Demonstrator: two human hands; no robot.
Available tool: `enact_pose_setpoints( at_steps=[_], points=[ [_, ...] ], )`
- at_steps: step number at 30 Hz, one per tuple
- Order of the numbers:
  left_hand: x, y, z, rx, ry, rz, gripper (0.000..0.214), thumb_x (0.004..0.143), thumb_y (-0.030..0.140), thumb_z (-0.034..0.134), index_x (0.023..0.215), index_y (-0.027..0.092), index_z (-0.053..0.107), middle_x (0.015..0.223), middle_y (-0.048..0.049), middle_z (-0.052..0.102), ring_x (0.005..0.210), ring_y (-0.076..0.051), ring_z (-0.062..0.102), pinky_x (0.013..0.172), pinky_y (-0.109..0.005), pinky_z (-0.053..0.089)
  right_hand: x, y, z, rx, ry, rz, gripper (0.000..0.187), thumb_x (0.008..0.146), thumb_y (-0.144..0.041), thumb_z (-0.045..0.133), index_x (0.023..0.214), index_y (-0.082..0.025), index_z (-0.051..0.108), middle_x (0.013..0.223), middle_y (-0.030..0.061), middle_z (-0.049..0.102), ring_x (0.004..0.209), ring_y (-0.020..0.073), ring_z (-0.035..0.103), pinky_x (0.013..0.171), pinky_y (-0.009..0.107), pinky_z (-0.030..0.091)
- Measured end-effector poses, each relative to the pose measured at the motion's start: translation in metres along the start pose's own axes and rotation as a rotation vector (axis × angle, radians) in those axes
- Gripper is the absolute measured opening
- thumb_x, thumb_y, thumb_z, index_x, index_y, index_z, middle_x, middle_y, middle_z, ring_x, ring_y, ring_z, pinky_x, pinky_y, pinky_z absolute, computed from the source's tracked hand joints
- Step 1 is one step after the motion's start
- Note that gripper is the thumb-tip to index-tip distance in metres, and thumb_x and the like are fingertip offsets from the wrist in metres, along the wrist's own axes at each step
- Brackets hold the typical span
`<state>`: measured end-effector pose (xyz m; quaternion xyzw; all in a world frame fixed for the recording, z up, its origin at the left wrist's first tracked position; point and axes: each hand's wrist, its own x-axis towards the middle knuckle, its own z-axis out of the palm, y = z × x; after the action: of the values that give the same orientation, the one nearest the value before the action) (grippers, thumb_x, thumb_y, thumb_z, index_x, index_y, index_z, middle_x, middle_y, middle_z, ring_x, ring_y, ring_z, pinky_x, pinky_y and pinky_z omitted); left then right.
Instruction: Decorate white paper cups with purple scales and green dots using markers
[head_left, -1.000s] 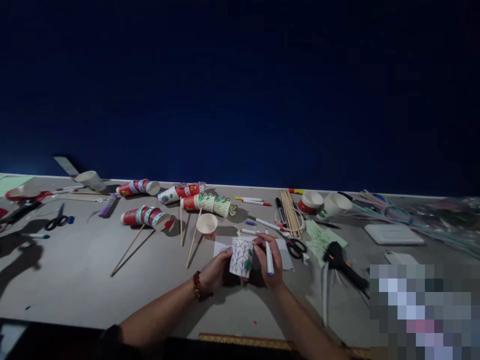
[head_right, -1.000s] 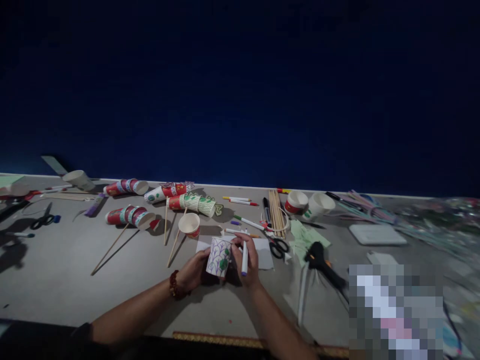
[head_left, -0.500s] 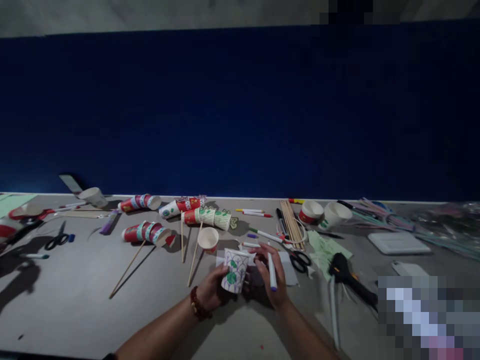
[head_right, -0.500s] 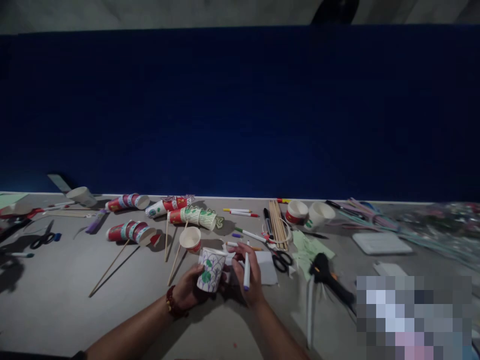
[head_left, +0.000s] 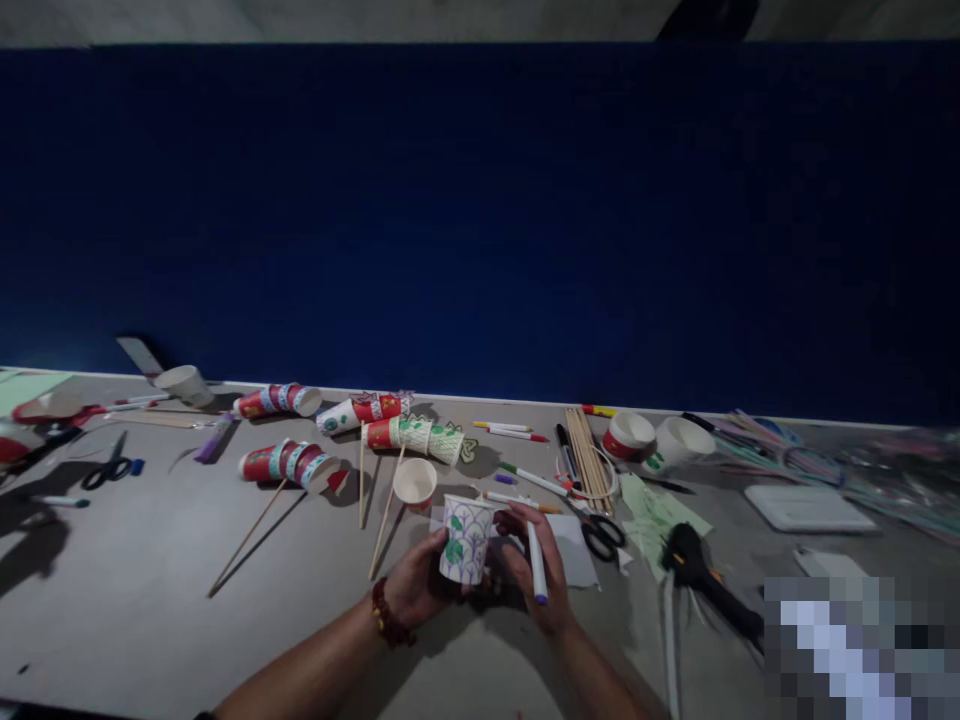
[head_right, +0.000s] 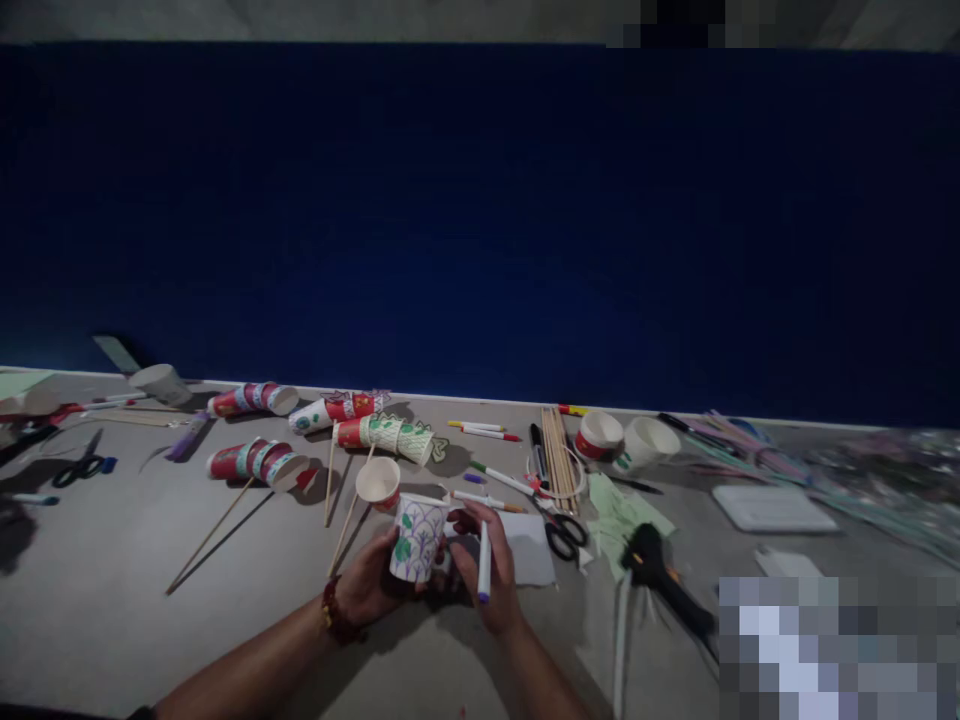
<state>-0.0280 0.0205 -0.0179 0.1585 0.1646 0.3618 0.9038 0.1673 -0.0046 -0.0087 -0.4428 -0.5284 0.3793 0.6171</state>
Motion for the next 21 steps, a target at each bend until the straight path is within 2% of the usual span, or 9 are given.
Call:
enact_pose_setpoints(
  at_steps=[2,4,6,9,11,13,17,21],
  points=[
    [0.001,0.002,0.004,0.056,0.001,0.042,0.045,0.088,0.047,0.075,0.118,0.014,0.073,0.104,-0.0148,0.078,0.091,-0.026,0.074,0.067,-0.029,0.053,-0.002,-0.001,0.0,0.026,-0.037,0.004,0.044,0.092,-0.041,0.073,0.131,-0.027,0.063,0.115,0.0107,0.076,0.101,0.0276,0.076,0.086,0.041,0.065],
    [0.001,0.003,0.009,0.154,0.016,0.17,0.041,0.085,0.042,0.078,0.117,0.017,0.072,0.109,-0.0142,0.077,0.099,-0.028,0.072,0.078,-0.033,0.054,-0.003,-0.003,-0.001,0.024,-0.056,0.003,0.045,0.092,-0.041,0.073,0.133,-0.027,0.061,0.117,0.0108,0.076,0.102,0.0275,0.075,0.088,0.042,0.064],
    [0.001,0.004,0.012,0.316,0.059,0.301,0.048,0.081,0.043,0.081,0.121,0.02,0.068,0.122,-0.0131,0.073,0.111,-0.03,0.068,0.092,-0.038,0.053,-0.003,-0.006,-0.001,0.005,-0.054,-0.001,0.047,0.092,-0.041,0.074,0.135,-0.027,0.06,0.121,0.0115,0.075,0.107,0.0287,0.074,0.092,0.044,0.063],
    [0.0,0.005,0.011,0.711,0.205,0.562,0.065,0.072,0.039,0.087,0.129,0.022,0.06,0.13,-0.0117,0.066,0.122,-0.032,0.062,0.105,-0.044,0.048,-0.002,-0.01,-0.002,0.017,-0.033,-0.019,0.055,0.091,-0.045,0.074,0.14,-0.028,0.056,0.128,0.0129,0.072,0.115,0.0312,0.072,0.098,0.048,0.061],
    [-0.001,0.005,0.009,0.991,0.286,0.704,0.07,0.069,0.036,0.089,0.13,0.023,0.057,0.129,-0.0121,0.065,0.122,-0.033,0.061,0.106,-0.048,0.048,-0.001,-0.011,-0.002,0.054,-0.036,-0.021,0.062,0.091,-0.05,0.075,0.144,-0.029,0.051,0.13,0.0134,0.07,0.119,0.0324,0.07,0.102,0.051,0.059],
    [-0.003,0.004,0.008,1.214,0.316,0.797,0.069,0.07,0.034,0.088,0.13,0.023,0.056,0.126,-0.0129,0.064,0.119,-0.034,0.062,0.105,-0.051,0.048,0.001,-0.012,-0.002,0.094,-0.053,-0.011,0.067,0.089,-0.054,0.075,0.146,-0.03,0.048,0.132,0.0138,0.07,0.122,0.0332,0.069,0.104,0.052,0.058],
    [-0.007,0.002,0.011,1.468,0.265,0.851,0.064,0.074,0.031,0.085,0.131,0.024,0.056,0.127,-0.014,0.063,0.12,-0.036,0.062,0.103,-0.053,0.049,0.002,-0.013,0.0,0.147,-0.099,0.029,0.08,0.083,-0.057,0.081,0.149,-0.031,0.043,0.14,0.015,0.066,0.129,0.0353,0.066,0.108,0.054,0.055],
    [-0.01,-0.002,0.011,1.553,0.221,0.822,0.064,0.076,0.026,0.082,0.134,0.026,0.055,0.131,-0.0142,0.06,0.121,-0.035,0.061,0.103,-0.053,0.05,0.001,-0.011,-0.001,0.122,-0.145,0.087,0.084,0.081,-0.053,0.084,0.151,-0.03,0.043,0.146,0.0154,0.063,0.136,0.0363,0.061,0.115,0.055,0.049]
  ],
)
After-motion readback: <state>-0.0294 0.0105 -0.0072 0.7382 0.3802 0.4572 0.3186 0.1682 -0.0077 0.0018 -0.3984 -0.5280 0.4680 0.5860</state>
